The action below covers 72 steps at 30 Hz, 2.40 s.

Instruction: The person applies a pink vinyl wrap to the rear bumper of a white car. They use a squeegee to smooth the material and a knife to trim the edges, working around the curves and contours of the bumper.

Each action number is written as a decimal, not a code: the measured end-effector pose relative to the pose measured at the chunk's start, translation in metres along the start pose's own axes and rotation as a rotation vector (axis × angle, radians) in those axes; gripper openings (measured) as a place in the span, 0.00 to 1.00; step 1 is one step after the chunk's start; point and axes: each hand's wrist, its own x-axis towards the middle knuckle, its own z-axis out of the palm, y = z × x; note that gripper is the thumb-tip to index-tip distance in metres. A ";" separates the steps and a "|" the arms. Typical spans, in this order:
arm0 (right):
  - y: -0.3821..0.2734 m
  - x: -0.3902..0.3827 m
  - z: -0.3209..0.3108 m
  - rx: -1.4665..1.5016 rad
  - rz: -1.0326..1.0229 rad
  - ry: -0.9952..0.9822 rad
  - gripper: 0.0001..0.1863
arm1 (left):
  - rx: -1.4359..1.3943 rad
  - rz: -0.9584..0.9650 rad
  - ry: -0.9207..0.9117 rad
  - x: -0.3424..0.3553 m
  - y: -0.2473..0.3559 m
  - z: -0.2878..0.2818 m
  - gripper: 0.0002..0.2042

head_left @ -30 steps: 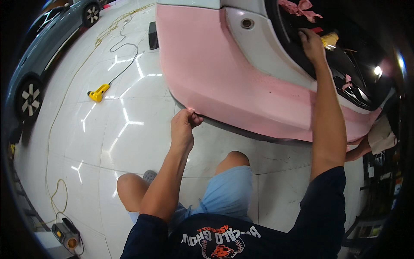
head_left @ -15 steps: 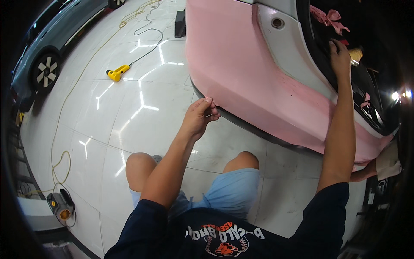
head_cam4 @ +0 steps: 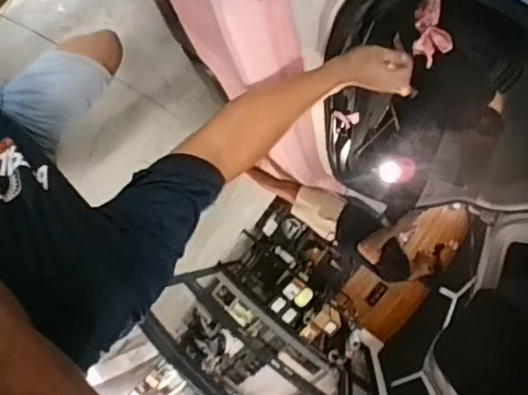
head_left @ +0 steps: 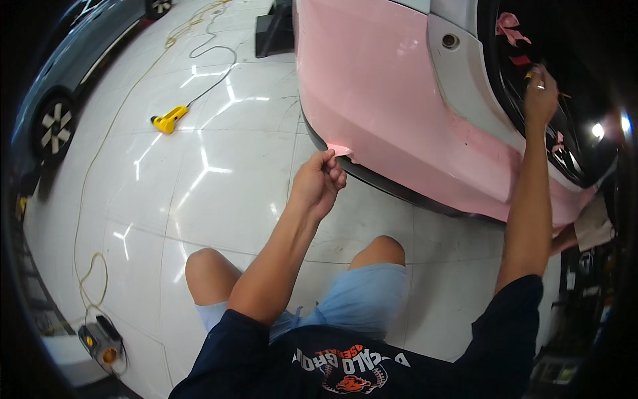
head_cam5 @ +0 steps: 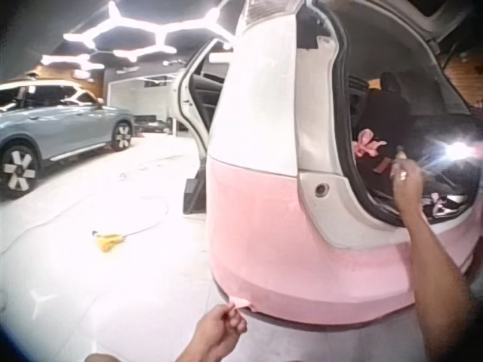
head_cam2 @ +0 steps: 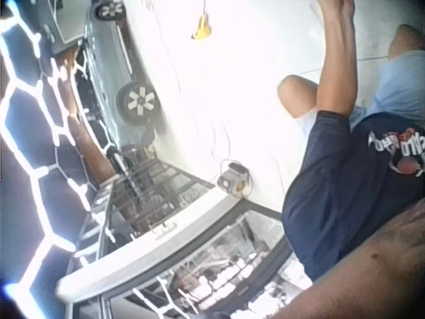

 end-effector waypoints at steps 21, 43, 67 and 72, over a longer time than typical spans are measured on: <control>-0.376 -0.251 -0.036 0.412 0.785 -0.520 0.21 | 0.354 -0.220 -0.379 0.018 0.061 -0.047 0.08; -0.368 -0.239 -0.053 0.607 1.238 -0.553 0.26 | 0.521 -0.294 -0.424 0.033 0.073 -0.018 0.12; -0.416 -0.206 -0.055 1.085 1.423 -0.556 0.23 | 0.412 -0.442 -0.560 0.018 0.135 -0.041 0.14; -0.379 -0.191 -0.036 0.829 1.119 -0.485 0.23 | 0.444 -0.404 -0.511 0.018 0.127 -0.044 0.18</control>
